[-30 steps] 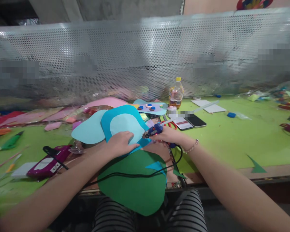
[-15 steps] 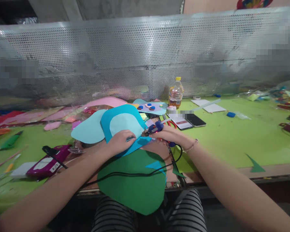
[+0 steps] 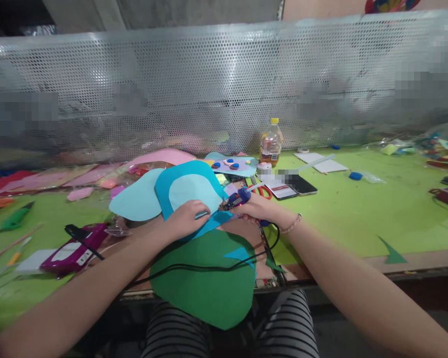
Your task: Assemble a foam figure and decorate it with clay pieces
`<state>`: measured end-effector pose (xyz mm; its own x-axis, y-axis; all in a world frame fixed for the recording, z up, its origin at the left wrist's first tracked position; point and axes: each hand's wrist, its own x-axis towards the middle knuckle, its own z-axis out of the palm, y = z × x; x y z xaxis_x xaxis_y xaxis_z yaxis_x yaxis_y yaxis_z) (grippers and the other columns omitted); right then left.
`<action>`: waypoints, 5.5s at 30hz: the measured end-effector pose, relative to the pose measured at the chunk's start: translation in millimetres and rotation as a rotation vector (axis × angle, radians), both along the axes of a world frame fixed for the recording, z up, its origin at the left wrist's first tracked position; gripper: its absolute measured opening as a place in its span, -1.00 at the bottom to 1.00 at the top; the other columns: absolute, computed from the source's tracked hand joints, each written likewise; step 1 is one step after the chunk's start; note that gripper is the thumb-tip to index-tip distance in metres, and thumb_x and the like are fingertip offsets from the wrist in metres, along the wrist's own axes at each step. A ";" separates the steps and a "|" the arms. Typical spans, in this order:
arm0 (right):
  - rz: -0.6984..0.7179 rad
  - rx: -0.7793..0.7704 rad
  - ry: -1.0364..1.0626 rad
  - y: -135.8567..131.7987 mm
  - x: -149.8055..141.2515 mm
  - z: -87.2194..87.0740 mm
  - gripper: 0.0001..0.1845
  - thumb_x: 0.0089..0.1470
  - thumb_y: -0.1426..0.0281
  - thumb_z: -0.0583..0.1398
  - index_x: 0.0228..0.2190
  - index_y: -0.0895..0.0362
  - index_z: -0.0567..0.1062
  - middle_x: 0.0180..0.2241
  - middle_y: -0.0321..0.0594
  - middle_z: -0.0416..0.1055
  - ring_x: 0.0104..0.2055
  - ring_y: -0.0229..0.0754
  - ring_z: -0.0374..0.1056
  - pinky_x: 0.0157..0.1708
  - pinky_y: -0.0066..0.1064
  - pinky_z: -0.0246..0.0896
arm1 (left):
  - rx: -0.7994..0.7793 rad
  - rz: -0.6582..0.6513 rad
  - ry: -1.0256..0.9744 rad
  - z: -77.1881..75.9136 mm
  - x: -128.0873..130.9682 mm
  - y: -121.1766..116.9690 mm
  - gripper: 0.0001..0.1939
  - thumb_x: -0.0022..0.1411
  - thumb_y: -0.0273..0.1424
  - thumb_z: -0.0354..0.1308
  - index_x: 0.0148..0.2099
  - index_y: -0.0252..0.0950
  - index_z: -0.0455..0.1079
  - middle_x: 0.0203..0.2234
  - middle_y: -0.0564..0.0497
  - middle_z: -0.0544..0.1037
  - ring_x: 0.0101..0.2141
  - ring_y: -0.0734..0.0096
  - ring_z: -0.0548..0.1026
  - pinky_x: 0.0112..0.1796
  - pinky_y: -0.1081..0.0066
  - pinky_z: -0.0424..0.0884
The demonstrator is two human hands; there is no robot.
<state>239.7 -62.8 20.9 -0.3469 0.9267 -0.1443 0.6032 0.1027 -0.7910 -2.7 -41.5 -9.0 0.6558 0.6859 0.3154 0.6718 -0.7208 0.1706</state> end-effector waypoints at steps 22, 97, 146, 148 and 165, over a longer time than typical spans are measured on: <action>-0.221 0.137 0.085 4.7 6.4 6.9 -0.69 -0.11 0.20 0.22 -0.63 0.16 0.34 -0.71 -0.33 0.27 -0.69 -0.34 0.16 -0.67 -0.49 0.07 | -0.207 -0.119 0.217 6.7 2.7 -10.4 -0.43 0.28 -0.05 -0.25 0.24 -0.17 0.09 0.23 -0.04 0.12 0.21 0.15 0.06 0.13 0.13 -0.03; -0.280 0.221 0.709 16.8 17.2 3.5 -0.78 -0.34 0.43 0.34 -0.55 0.18 0.42 -0.54 -0.31 0.34 -0.48 -0.28 0.23 -0.46 -0.41 0.13 | -0.264 0.615 -1.769 15.4 -26.3 32.6 -0.51 -0.19 -0.46 0.24 -0.16 -0.19 0.15 -0.31 0.07 0.39 -0.33 0.42 0.45 -0.28 0.35 0.40; 0.218 0.043 0.961 -20.8 -28.9 0.6 -0.52 -0.11 0.10 0.27 -0.16 0.08 0.44 -0.10 -0.11 0.40 0.00 -0.04 0.28 -0.06 -0.21 0.23 | -0.868 -0.181 -0.773 20.6 48.1 -41.7 -0.57 0.12 -0.16 0.10 -0.03 -0.30 0.25 -0.22 -0.08 0.44 -0.21 0.27 0.43 -0.22 0.25 0.40; 0.244 0.035 0.937 -24.7 -29.8 2.5 -0.47 -0.12 0.09 0.27 -0.12 0.07 0.41 -0.06 -0.11 0.38 -0.02 -0.05 0.29 -0.08 -0.21 0.24 | -0.838 -0.177 -0.750 19.6 46.5 -43.9 -0.65 0.15 -0.15 0.07 -0.14 -0.31 0.26 -0.36 -0.02 0.41 -0.31 0.35 0.41 -0.28 0.30 0.39; 0.223 -0.167 0.633 -16.4 -16.2 9.4 -0.71 -0.04 0.26 0.25 -0.27 0.17 0.52 -0.34 -0.20 0.40 -0.38 -0.33 0.26 -0.37 -0.47 0.20 | -0.736 0.225 -1.447 73.1 -26.6 -57.0 -0.76 0.16 -0.24 0.12 -0.37 -0.35 0.28 -0.55 0.04 0.38 -0.57 0.51 0.40 -0.41 0.36 0.42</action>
